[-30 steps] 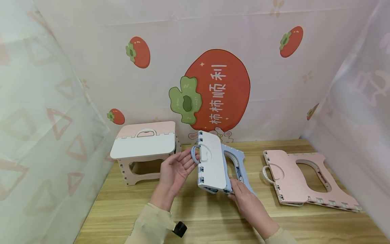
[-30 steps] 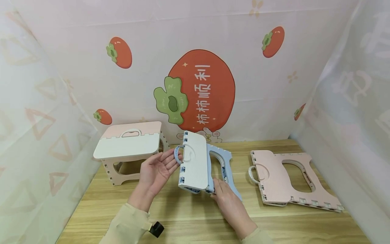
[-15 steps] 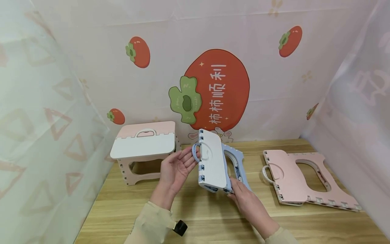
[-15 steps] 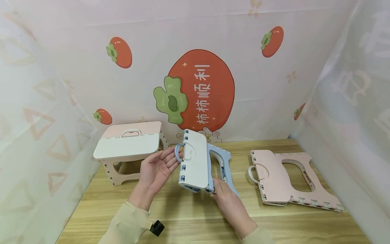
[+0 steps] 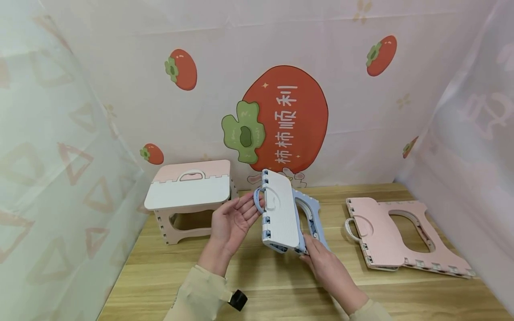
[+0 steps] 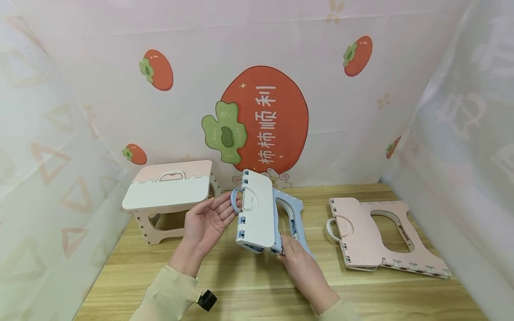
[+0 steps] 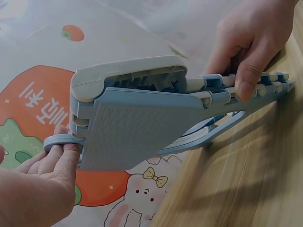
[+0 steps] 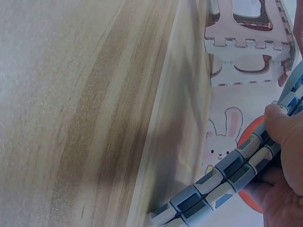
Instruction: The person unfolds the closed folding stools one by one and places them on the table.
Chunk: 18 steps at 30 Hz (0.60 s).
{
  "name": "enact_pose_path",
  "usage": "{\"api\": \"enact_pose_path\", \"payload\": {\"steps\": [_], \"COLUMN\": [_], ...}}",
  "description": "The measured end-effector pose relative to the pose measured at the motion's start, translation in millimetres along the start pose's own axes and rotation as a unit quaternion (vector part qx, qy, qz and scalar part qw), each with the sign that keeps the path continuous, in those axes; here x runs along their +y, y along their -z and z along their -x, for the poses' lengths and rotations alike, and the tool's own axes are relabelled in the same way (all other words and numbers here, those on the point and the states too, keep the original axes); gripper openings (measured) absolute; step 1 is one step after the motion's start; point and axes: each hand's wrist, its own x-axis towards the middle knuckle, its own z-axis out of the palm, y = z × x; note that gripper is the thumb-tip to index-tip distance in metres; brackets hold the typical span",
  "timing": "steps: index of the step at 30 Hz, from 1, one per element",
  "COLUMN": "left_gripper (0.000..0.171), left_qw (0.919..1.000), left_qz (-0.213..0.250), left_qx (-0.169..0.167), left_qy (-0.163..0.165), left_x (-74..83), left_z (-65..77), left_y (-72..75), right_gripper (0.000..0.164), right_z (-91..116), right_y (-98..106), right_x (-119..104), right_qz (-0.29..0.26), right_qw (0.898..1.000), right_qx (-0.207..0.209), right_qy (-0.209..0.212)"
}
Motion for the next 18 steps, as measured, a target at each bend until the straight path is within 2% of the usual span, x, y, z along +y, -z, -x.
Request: {"api": "enact_pose_path", "payload": {"steps": [18], "left_gripper": [0.053], "left_qw": [0.9999], "left_qz": [0.004], "left_qx": [-0.011], "left_qy": [-0.005], "left_x": [4.8], "left_z": [0.2], "left_y": [-3.2], "right_gripper": [0.058], "right_z": [-4.0], "right_y": [3.3], "right_x": [-6.0], "right_qz": [-0.027], "right_qw": [0.999], "right_qx": [-0.011], "right_qy": [-0.014]}}
